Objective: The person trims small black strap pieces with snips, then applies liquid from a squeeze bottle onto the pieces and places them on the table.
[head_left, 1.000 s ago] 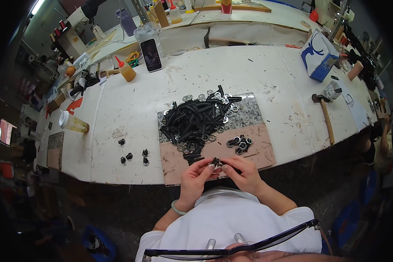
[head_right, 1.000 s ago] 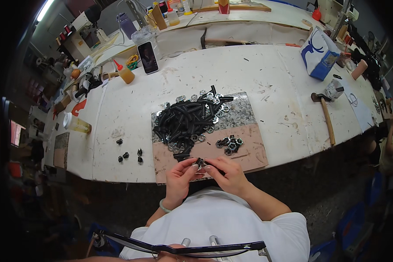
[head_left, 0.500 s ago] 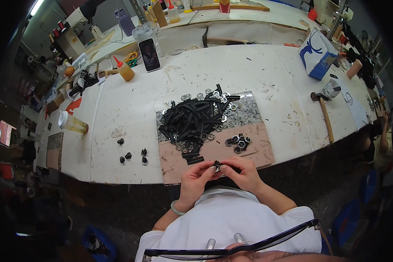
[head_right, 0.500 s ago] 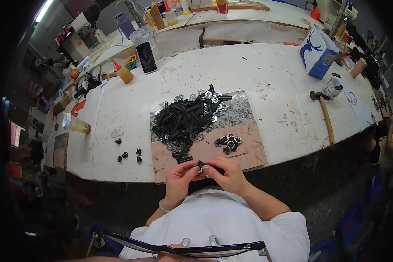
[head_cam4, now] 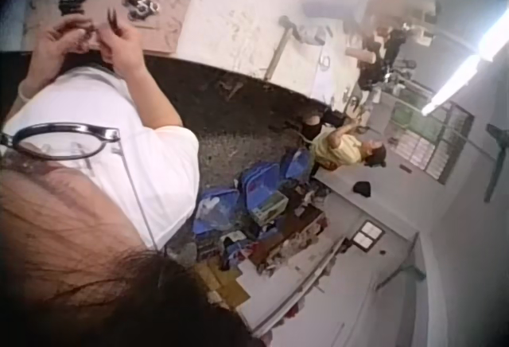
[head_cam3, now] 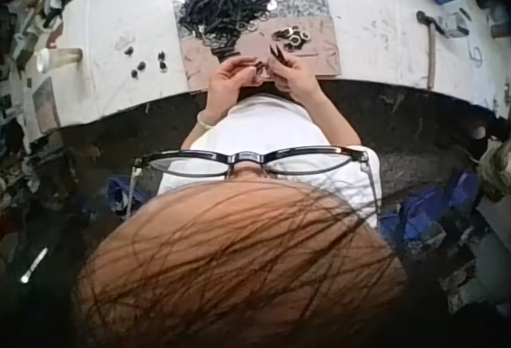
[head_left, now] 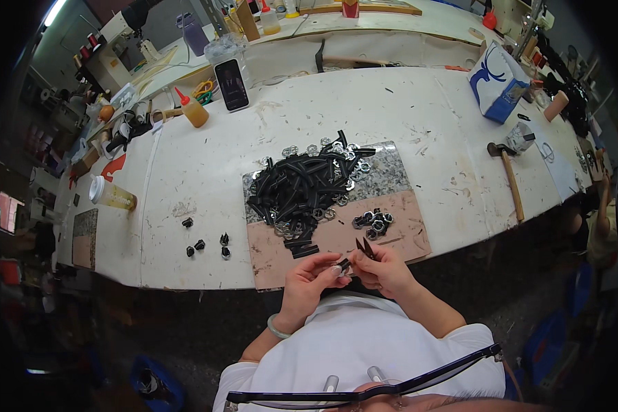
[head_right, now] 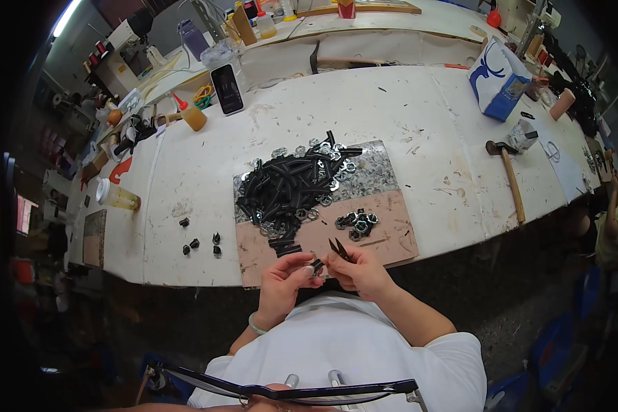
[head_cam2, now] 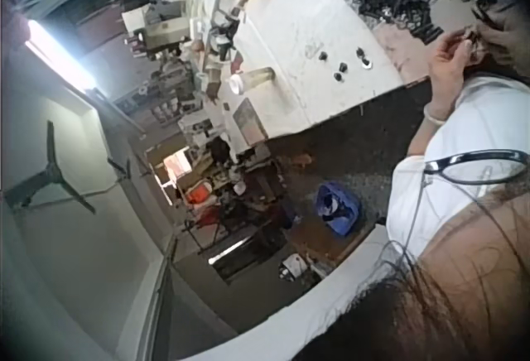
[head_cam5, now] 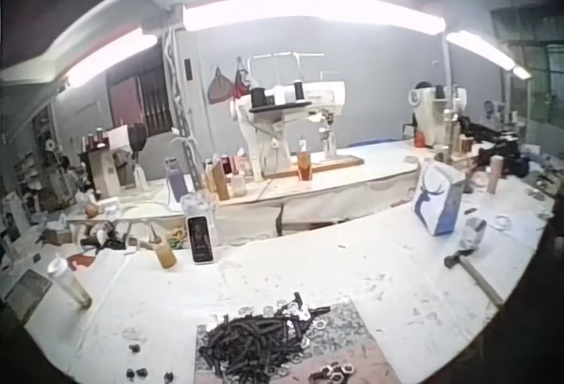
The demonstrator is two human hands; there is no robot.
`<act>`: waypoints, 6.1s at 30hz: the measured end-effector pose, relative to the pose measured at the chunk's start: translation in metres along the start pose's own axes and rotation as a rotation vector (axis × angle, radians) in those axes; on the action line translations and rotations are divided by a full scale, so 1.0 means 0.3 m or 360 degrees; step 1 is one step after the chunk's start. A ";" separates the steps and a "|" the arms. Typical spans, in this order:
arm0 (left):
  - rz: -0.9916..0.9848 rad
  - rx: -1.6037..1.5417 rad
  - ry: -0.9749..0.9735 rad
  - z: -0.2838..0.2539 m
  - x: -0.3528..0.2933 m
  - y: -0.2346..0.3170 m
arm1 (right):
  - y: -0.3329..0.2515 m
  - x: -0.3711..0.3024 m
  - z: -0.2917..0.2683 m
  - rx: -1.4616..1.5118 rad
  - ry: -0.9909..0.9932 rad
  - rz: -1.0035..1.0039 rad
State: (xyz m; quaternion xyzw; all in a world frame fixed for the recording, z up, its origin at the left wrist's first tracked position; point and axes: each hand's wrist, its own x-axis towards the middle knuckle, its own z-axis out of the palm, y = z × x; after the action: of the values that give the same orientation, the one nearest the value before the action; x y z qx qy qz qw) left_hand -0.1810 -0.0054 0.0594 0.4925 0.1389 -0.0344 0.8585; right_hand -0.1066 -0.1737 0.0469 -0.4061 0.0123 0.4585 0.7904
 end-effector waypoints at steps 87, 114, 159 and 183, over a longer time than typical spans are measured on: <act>0.0535 0.0446 0.0522 -0.358 -0.034 0.096 | -0.131 0.104 -0.081 -0.1282 0.0826 -0.1468; 0.1415 0.1874 0.1374 -1.082 1.235 0.826 | -0.250 0.162 -0.544 -0.2542 0.2274 -0.1248; 0.0261 -0.0751 -0.0266 -0.103 -0.075 -0.011 | -0.060 -0.025 0.077 -0.0018 -0.0058 -0.2076; 0.0050 -0.0315 0.0030 -0.120 -0.034 -0.025 | 0.001 -0.025 0.085 -0.0043 -0.0160 -0.1982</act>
State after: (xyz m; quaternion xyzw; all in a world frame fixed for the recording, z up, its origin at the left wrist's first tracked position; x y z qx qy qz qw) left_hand -0.1997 0.0207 0.0388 0.4076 0.1420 -0.0023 0.9020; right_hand -0.1203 -0.1624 0.0666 -0.3248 -0.2698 -0.0697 0.9038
